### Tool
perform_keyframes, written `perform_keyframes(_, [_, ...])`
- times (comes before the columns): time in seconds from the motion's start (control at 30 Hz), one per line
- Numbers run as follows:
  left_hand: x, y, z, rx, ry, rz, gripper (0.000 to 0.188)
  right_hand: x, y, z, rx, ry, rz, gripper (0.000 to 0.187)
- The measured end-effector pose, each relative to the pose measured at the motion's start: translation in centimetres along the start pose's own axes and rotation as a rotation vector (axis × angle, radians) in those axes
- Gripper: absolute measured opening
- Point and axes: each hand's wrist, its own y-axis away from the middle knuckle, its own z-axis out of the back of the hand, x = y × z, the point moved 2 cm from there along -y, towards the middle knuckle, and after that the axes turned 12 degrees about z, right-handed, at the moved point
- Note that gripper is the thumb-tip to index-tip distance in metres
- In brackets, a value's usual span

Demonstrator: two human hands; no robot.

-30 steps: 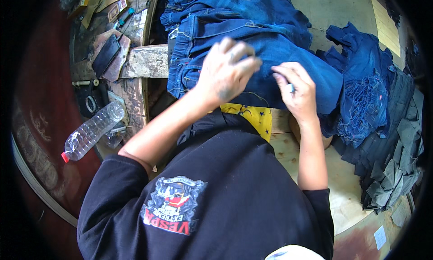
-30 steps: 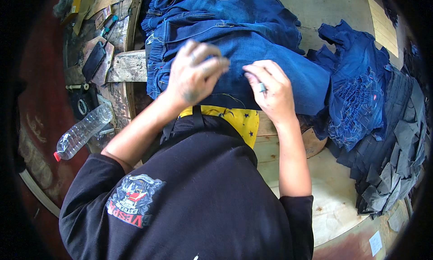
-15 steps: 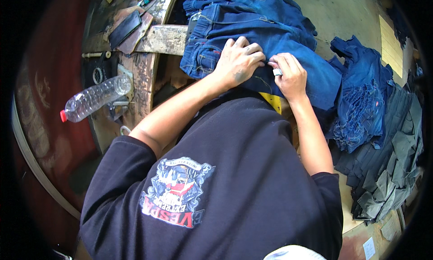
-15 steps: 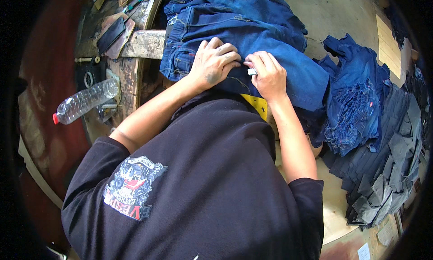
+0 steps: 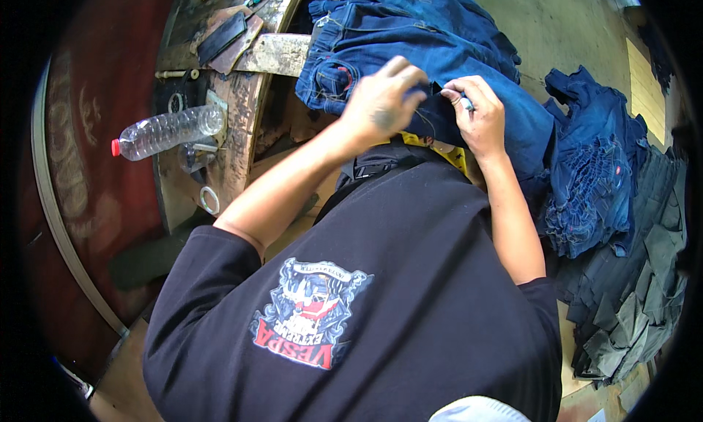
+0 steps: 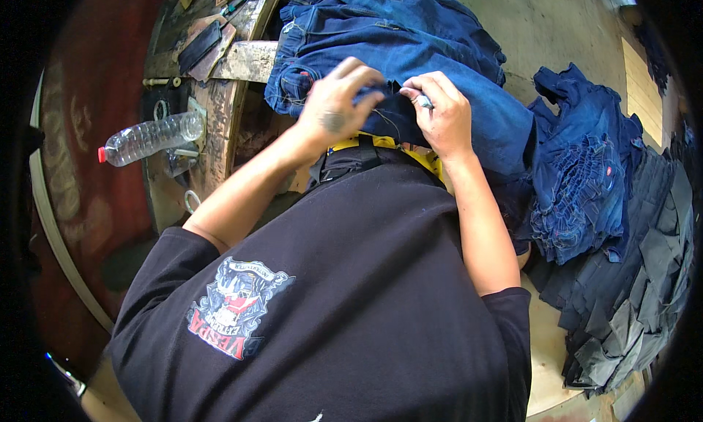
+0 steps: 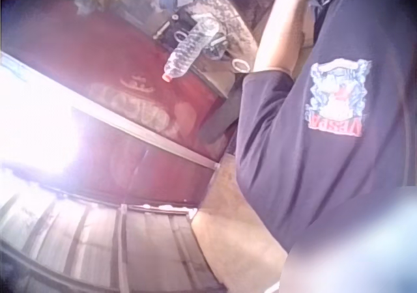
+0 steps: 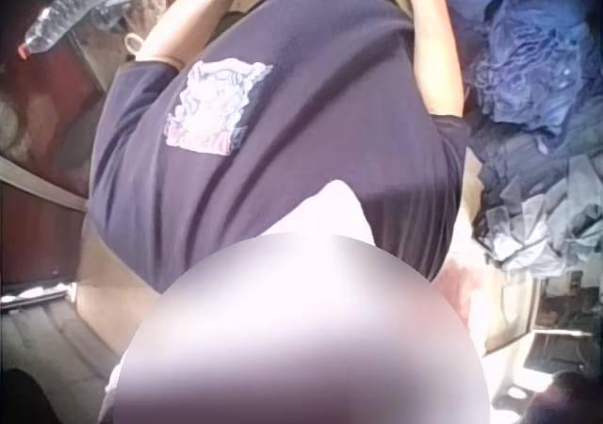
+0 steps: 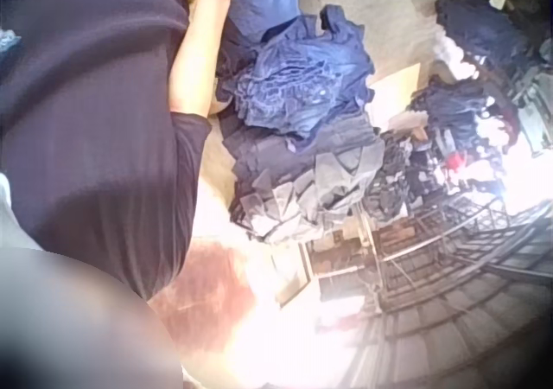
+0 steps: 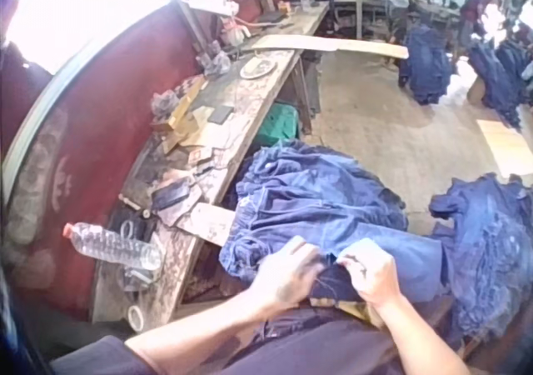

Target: The person repeatedly marks specific spots on multiple pairs of blue jeans using a white marker. They pick up each pair, mark a small area, and place it on a growing stack. The process is repeated for several pairs throughout the clip.

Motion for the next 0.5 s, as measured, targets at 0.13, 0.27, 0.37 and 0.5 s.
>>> perform_keyframes(0.13, [-2.3, 1.1, -2.0, 0.042, 0.23, 0.111, 0.039, 2.1, -0.6, 1.2, 0.013, -0.044, -0.053, 0.009])
perform_keyframes(0.27, [-0.5, 0.5, -2.9, 0.375, 0.984, 0.901, 0.008, 0.1, 0.6, 3.4, 0.188, -0.009, -0.966, 0.048])
perform_keyframes(0.37, [0.3, 0.3, -2.8, 0.461, 1.012, 0.949, 0.005, -1.1, 1.8, 2.2, 0.23, -0.329, -0.973, 0.039])
perform_keyframes(0.5, [0.8, 1.2, -2.8, 0.438, 0.808, 0.883, 0.007, -2.0, 3.8, 1.6, 0.046, -0.564, -0.94, 0.027])
